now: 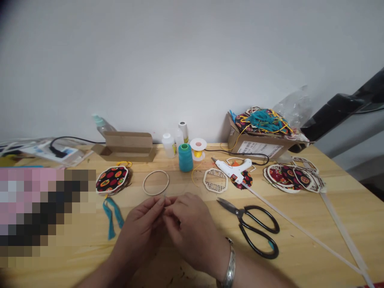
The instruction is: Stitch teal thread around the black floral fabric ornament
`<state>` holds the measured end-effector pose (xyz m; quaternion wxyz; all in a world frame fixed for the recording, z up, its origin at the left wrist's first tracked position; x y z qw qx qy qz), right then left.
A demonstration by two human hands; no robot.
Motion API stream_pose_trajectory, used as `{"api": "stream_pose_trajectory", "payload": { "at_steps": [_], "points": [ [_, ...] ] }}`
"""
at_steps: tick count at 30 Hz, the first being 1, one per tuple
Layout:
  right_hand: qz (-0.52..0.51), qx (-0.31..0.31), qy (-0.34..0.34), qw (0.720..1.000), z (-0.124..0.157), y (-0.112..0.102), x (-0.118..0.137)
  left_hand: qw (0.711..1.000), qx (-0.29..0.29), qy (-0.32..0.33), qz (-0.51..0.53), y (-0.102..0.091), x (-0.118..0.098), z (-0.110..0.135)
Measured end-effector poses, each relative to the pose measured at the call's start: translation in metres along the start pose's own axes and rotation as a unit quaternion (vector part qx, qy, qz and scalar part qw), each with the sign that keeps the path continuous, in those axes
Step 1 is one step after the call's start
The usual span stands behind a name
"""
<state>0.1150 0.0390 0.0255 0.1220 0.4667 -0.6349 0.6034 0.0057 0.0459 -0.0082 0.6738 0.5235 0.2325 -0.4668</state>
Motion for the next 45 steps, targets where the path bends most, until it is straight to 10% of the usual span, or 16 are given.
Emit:
{"api": "stream_pose_trajectory", "payload": {
  "at_steps": [7,25,33,39,45],
  "points": [
    [-0.073,-0.088,0.1,0.988,-0.006,-0.018,-0.014,0.998,0.001,0.018,-0.057,-0.003,0.003,0.001],
    [-0.412,0.038,0.277,0.867,-0.008,0.004,-0.036,0.941,0.05,0.099,-0.319,0.005,-0.002,0.006],
    [-0.403,-0.062,0.223,0.885,-0.011,-0.013,-0.039,0.947,0.041,0.094,-0.305,0.004,-0.001,0.006],
    [-0.563,-0.046,0.139,0.813,-0.013,-0.022,-0.03,0.925,0.035,0.124,-0.358,0.005,-0.005,0.008],
    [-0.584,-0.121,0.064,0.801,-0.014,-0.045,-0.028,0.892,-0.037,0.187,-0.41,-0.001,-0.01,0.006]
  ]
}}
Point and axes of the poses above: each hand's wrist, its own z-axis away from the middle knuckle, its own y-axis out of the palm, x = y × z, the point moved 4 cm from there along -z, towards the middle knuckle, and after that the axes turned 3 degrees about x, right-handed, at the moved point
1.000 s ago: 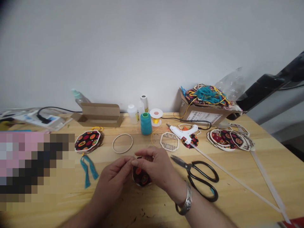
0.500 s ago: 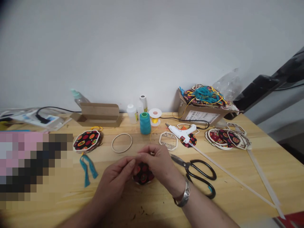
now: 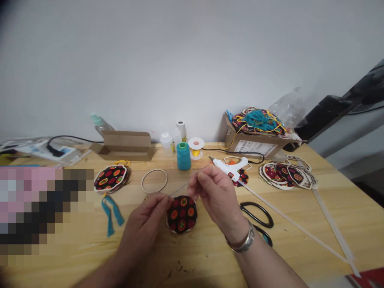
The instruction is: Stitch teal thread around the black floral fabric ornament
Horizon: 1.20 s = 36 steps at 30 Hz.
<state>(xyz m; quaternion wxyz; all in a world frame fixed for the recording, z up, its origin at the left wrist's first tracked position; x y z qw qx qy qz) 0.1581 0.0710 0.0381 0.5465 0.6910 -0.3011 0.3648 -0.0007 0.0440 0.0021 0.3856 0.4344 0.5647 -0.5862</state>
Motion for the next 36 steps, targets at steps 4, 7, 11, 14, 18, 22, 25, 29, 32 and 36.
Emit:
{"api": "stream_pose_trajectory", "payload": {
  "at_steps": [4,7,11,14,18,22,25,29,32,36],
  "points": [
    [0.029,-0.023,-0.065,0.997,-0.002,-0.004,0.009,0.977,-0.191,0.093,-0.021,-0.014,-0.009,0.006],
    [0.082,-0.01,-0.096,0.992,0.0,-0.003,0.009,0.979,-0.168,0.104,0.047,-0.015,-0.012,0.011],
    [0.192,0.029,-0.094,0.976,0.006,0.004,0.005,0.953,0.182,-0.108,0.217,0.013,0.001,0.012],
    [0.266,0.09,-0.08,0.956,0.011,0.011,0.002,0.873,0.268,-0.199,0.355,0.023,0.002,0.012],
    [0.383,0.205,-0.034,0.9,0.017,0.021,-0.003,0.85,0.214,-0.222,0.427,0.023,0.002,0.007],
    [0.467,0.308,-0.008,0.829,0.023,0.027,-0.009,0.857,0.196,-0.22,0.423,0.022,0.007,0.006],
    [0.509,0.349,0.018,0.787,0.026,0.028,-0.013,0.861,0.186,-0.234,0.411,0.022,0.013,0.006],
    [0.536,0.386,0.047,0.749,0.027,0.03,-0.017,0.853,0.182,-0.239,0.426,0.022,0.013,0.005],
    [0.533,0.416,0.065,0.734,0.03,0.033,-0.021,0.845,0.178,-0.245,0.441,0.022,0.01,0.004],
    [0.526,0.458,0.069,0.713,0.035,0.039,-0.025,0.83,0.158,-0.26,0.467,0.02,0.011,0.002]
  ]
}}
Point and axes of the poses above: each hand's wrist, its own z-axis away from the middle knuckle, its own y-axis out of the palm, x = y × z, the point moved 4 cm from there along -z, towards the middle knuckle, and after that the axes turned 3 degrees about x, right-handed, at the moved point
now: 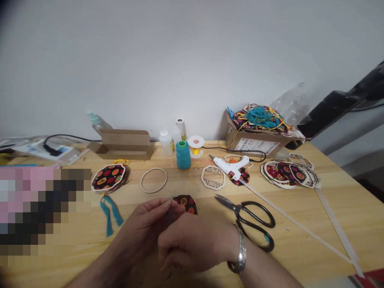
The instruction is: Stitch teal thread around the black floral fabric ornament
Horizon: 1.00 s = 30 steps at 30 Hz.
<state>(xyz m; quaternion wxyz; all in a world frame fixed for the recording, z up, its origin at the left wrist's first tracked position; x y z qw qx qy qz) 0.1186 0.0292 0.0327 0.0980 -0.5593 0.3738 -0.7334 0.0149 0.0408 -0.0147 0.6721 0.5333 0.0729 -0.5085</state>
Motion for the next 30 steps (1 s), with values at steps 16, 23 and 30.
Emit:
{"api": "stream_pose_trajectory", "payload": {
  "at_steps": [16,23,30],
  "points": [
    [0.045,0.117,-0.067,0.99,-0.014,0.035,0.009,0.999,-0.02,0.024,-0.017,-0.003,-0.002,-0.002],
    [-0.119,0.033,-0.057,0.991,-0.006,0.013,0.003,0.998,-0.037,0.028,-0.043,-0.005,0.0,-0.002],
    [-0.192,-0.293,0.07,0.934,0.01,-0.029,-0.023,0.987,-0.016,0.004,-0.161,-0.001,0.002,-0.001]
  ]
}}
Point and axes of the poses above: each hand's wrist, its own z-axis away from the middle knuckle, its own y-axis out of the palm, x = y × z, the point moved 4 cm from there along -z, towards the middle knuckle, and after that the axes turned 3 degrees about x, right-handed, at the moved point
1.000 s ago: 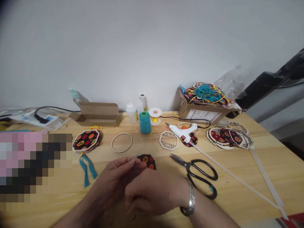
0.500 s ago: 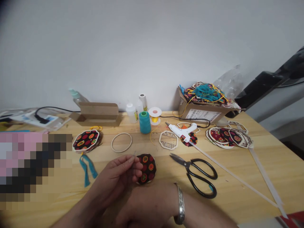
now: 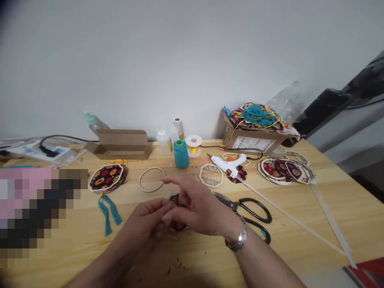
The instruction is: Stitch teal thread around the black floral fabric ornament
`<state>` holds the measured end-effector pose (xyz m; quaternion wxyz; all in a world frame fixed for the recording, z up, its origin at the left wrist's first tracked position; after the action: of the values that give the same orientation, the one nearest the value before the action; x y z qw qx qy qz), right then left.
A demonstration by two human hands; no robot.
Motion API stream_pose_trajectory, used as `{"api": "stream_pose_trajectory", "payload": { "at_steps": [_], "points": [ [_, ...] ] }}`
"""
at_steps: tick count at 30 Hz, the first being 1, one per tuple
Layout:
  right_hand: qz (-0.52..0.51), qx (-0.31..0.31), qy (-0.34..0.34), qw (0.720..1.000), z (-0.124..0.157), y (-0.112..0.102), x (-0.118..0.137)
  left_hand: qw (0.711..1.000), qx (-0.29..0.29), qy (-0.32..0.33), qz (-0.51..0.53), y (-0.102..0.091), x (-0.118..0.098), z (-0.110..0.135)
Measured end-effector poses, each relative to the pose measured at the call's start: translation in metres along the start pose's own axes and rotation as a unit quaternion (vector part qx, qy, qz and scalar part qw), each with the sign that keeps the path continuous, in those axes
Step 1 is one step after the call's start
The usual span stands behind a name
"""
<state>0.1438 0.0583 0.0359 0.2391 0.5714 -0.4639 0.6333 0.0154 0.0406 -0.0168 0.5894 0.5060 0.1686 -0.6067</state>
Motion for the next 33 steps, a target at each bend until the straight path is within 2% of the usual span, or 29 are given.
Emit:
{"api": "stream_pose_trajectory", "payload": {
  "at_steps": [4,7,9,13,19,23,25,28,33],
  "points": [
    [0.048,0.113,-0.015,0.992,-0.003,0.009,-0.005,1.0,0.005,-0.006,-0.019,0.0,0.003,-0.001],
    [0.083,0.149,-0.013,0.985,-0.003,0.009,-0.008,0.999,0.001,0.011,-0.045,-0.001,0.002,-0.001],
    [0.11,0.145,-0.013,0.983,-0.003,0.004,-0.01,0.998,-0.013,0.019,-0.064,-0.002,0.0,-0.001],
    [0.196,0.039,-0.026,0.979,-0.006,-0.016,-0.01,0.994,-0.054,0.02,-0.095,-0.003,-0.004,0.001],
    [0.219,-0.148,-0.021,0.964,-0.009,-0.04,-0.011,0.973,-0.122,0.054,-0.187,-0.004,-0.011,0.005],
    [0.24,-0.237,-0.013,0.941,-0.008,-0.048,-0.016,0.98,-0.119,0.052,-0.151,-0.006,-0.008,0.004],
    [0.252,-0.256,-0.033,0.933,-0.007,-0.047,-0.015,0.984,-0.116,0.05,-0.129,-0.009,-0.005,0.003],
    [0.223,-0.209,-0.061,0.95,-0.008,-0.036,-0.014,0.986,-0.108,0.051,-0.113,-0.012,-0.002,0.001],
    [0.162,-0.056,-0.076,0.982,-0.01,-0.008,-0.013,0.99,-0.089,0.055,-0.097,-0.011,-0.002,0.002]
  ]
}}
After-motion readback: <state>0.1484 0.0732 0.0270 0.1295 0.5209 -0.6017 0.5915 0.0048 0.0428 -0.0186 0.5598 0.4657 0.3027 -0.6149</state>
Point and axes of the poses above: each hand's wrist, its own z-axis away from the middle knuckle, its own y-axis out of the palm, x = y × z, the point moved 4 cm from there along -z, towards the middle knuckle, and after that the axes turned 3 degrees about x, right-handed, at the moved point
